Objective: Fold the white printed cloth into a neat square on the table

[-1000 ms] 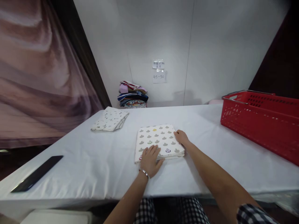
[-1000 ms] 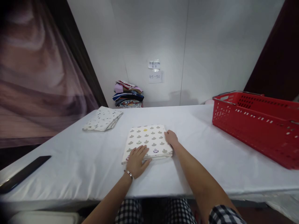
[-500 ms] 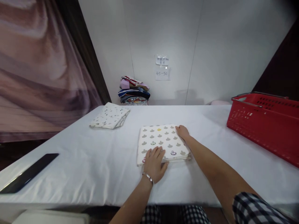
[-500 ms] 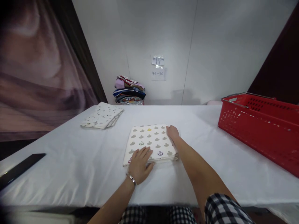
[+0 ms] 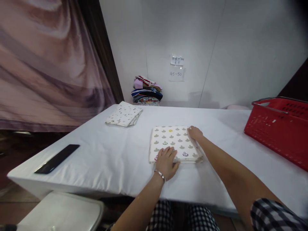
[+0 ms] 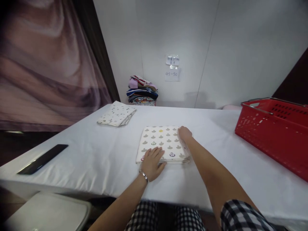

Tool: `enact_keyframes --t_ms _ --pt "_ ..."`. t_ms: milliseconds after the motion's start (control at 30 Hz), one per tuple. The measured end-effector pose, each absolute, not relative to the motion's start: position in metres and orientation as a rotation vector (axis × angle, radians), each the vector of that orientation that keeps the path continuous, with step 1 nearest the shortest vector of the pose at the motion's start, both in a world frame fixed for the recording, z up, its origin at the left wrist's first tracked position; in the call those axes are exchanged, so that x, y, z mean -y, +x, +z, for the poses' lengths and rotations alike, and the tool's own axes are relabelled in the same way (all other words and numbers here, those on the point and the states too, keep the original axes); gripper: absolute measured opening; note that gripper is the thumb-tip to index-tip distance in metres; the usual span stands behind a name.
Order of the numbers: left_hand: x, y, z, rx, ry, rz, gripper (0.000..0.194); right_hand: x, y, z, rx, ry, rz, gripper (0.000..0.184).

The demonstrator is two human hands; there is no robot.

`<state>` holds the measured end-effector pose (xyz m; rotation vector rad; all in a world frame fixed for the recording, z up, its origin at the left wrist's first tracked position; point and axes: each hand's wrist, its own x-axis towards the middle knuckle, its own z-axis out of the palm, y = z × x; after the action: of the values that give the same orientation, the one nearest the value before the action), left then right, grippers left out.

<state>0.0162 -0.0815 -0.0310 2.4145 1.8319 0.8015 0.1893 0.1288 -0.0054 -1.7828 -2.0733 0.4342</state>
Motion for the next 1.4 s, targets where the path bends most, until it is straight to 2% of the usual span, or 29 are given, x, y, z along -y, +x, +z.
enact_keyframes --t_ms 167,333,433,667,833,1000,1200,1267,1400 --pt "0.086 0.012 -0.027 -1.935 2.360 0.892 0.041 -0.079 0.187 -0.011 2.368 -1.485 0.296 0.047" --pt "0.094 -0.012 -0.027 -2.084 2.212 0.793 0.043 -0.057 0.193 -0.013 2.560 -1.444 0.388 0.040" --pt "0.099 -0.033 -0.033 -2.018 2.245 0.812 0.042 -0.044 0.198 -0.007 2.491 -1.368 0.306 0.036" --pt "0.105 -0.058 -0.041 -2.035 2.270 0.939 0.037 0.017 0.219 -0.025 2.447 -0.815 0.182 0.032" --pt "0.101 -0.057 -0.037 -2.140 2.181 0.820 0.031 0.026 0.227 -0.042 2.406 -0.792 -0.008 0.032" --pt "0.103 -0.056 -0.038 -2.133 2.148 0.796 0.032 0.024 0.225 -0.047 2.381 -0.861 -0.014 0.031" --pt "0.109 -0.041 -0.037 -2.094 2.269 0.954 0.049 0.026 0.219 -0.045 2.333 -0.939 0.053 0.030" --pt "0.107 -0.036 -0.035 -2.059 2.301 1.030 0.043 0.026 0.217 -0.045 2.320 -0.958 0.049 0.030" --pt "0.096 -0.033 -0.032 -1.985 2.239 1.112 0.016 0.027 0.216 -0.045 2.304 -0.966 0.025 0.031"
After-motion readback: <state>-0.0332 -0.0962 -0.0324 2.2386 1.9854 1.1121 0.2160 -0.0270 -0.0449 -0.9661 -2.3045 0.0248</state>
